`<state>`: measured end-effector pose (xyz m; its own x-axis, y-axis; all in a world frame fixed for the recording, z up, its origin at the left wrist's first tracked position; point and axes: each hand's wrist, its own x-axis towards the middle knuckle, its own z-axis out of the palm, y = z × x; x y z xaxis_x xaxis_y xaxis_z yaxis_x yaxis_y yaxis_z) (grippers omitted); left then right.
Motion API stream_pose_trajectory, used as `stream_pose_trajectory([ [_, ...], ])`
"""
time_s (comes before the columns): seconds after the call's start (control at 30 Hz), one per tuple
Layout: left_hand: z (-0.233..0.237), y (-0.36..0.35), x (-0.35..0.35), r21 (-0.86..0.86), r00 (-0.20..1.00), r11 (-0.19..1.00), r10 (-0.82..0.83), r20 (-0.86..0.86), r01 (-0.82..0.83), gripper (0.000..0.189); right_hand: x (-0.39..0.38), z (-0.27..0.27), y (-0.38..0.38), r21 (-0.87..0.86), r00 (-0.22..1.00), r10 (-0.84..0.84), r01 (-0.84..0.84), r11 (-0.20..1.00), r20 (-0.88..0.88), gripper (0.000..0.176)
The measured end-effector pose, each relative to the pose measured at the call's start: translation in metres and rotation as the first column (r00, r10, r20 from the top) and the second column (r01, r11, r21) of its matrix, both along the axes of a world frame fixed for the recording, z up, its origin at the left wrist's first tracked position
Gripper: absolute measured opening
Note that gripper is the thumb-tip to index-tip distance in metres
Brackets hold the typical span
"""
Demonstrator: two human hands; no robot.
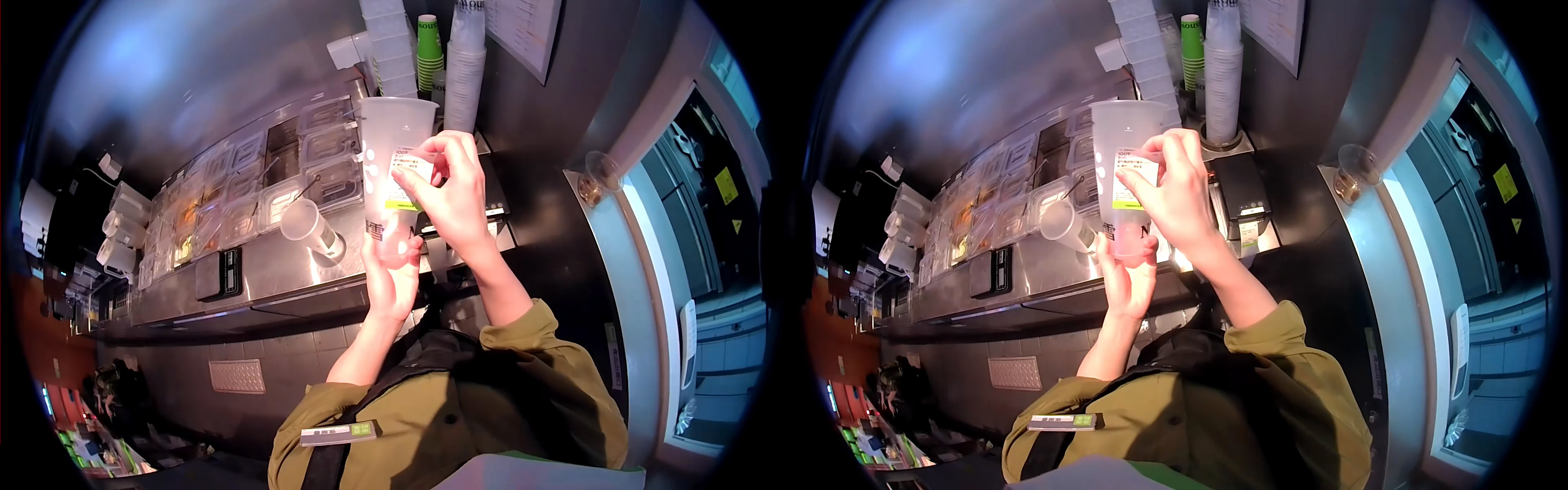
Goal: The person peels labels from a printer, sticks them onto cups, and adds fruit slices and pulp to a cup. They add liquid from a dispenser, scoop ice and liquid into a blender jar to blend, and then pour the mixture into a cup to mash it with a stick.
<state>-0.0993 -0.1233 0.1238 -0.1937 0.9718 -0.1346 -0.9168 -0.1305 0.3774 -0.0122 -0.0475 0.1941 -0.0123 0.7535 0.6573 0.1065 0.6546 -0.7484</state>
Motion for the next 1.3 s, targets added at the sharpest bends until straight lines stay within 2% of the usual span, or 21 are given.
stream_pose_trajectory([
  [0.1,-0.004,0.003,-0.001,0.017,0.998,0.999,0.047,-0.047,-0.046,0.038,-0.004,0.001,-0.005,0.05,0.976,-0.216,0.215,0.975,0.014,0.06],
  [0.2,-0.029,-0.005,-0.005,0.042,0.941,0.946,-0.315,-0.123,0.322,0.046,0.0,-0.031,0.003,-0.223,0.962,0.204,-0.243,0.944,-0.182,0.079],
  [0.23,-0.039,-0.014,-0.005,0.019,0.853,0.863,-0.495,-0.165,0.504,0.048,0.005,-0.045,0.002,-0.286,0.792,0.449,-0.581,0.762,-0.413,0.075],
  [0.27,-0.063,-0.019,-0.015,-0.245,0.828,0.91,-0.409,-0.384,0.336,0.056,0.011,-0.074,-0.004,-0.419,0.839,0.442,-0.542,0.728,-0.318,0.071],
  [0.3,-0.086,-0.029,-0.039,-0.137,0.577,0.92,-0.34,-0.743,0.366,0.057,0.019,-0.083,-0.021,-0.462,0.853,0.473,-0.519,0.719,-0.221,0.073],
  [0.33,-0.091,-0.029,-0.039,-0.06,0.741,0.959,-0.254,-0.621,0.279,0.055,0.019,-0.106,-0.033,-0.458,0.883,0.469,-0.422,0.782,-0.012,0.071],
  [0.4,-0.109,-0.019,-0.044,-0.314,0.671,0.922,-0.38,-0.637,0.224,0.076,0.016,-0.158,-0.044,-0.285,0.862,0.318,-0.214,0.934,0.394,0.066],
  [0.43,-0.101,-0.01,-0.034,-0.377,0.906,0.925,-0.195,-0.376,0.043,0.061,0.018,-0.175,-0.034,-0.083,0.819,0.142,-0.116,0.99,0.557,0.063],
  [0.47,-0.108,-0.002,-0.038,-0.199,0.938,0.974,-0.163,-0.306,0.104,0.056,0.028,-0.184,-0.025,-0.209,0.796,0.247,-0.155,0.966,0.552,0.053],
  [0.5,-0.116,0.008,-0.047,-0.005,0.964,0.99,-0.14,-0.226,0.143,0.051,0.04,-0.217,-0.013,-0.392,0.905,0.374,-0.275,0.878,0.202,0.04],
  [0.57,-0.145,0.037,-0.061,0.089,0.544,0.961,0.223,-0.809,-0.261,0.06,0.079,-0.266,0.012,-0.197,0.912,-0.078,0.17,0.966,0.403,0.016],
  [0.6,-0.143,0.044,-0.055,0.188,0.274,0.856,0.351,-0.895,-0.482,0.076,0.096,-0.281,0.022,-0.223,0.899,-0.272,0.359,0.906,0.343,0.01],
  [0.63,-0.129,0.049,-0.045,0.17,0.313,0.852,0.358,-0.88,-0.495,0.084,0.114,-0.288,0.03,-0.167,0.832,-0.355,0.458,0.873,0.426,0.009],
  [0.7,-0.166,0.064,-0.065,0.293,0.049,0.798,0.372,-0.927,-0.526,0.086,0.138,-0.307,0.054,0.05,0.708,-0.435,0.494,0.868,0.556,0.012],
  [0.9,-0.175,0.076,-0.058,0.049,0.005,0.731,0.071,-0.997,-0.681,0.099,0.146,-0.317,0.076,0.207,0.653,-0.456,0.424,0.882,0.605,0.011],
  [0.97,-0.18,0.034,-0.053,0.153,-0.095,0.82,0.121,-0.988,-0.551,0.092,0.146,-0.32,0.078,0.218,0.641,-0.463,0.426,0.878,0.613,0.009],
  [1.03,-0.11,-0.006,-0.038,0.265,-0.298,0.91,0.169,-0.939,-0.319,0.08,0.144,-0.325,0.081,0.21,0.617,-0.47,0.447,0.87,0.632,0.008],
  [1.1,-0.018,0.044,-0.064,0.633,-0.248,0.77,0.631,-0.735,0.079,0.062,0.142,-0.327,0.082,0.155,0.649,-0.452,0.462,0.873,0.612,0.008],
  [1.2,0.094,0.172,-0.026,0.417,-0.214,0.904,0.39,-0.895,-0.098,0.029,0.142,-0.335,0.083,0.174,0.614,-0.463,0.47,0.865,0.639,0.007],
  [1.23,0.095,0.235,-0.021,0.442,0.015,0.897,0.441,-0.897,0.033,0.026,0.143,-0.34,0.086,0.203,0.59,-0.491,0.486,0.85,0.641,0.006],
  [1.3,0.069,0.362,-0.001,0.084,0.406,0.996,0.087,-0.91,-0.025,0.026,0.135,-0.325,0.082,0.191,0.563,-0.503,0.521,0.832,0.655,0.005],
])
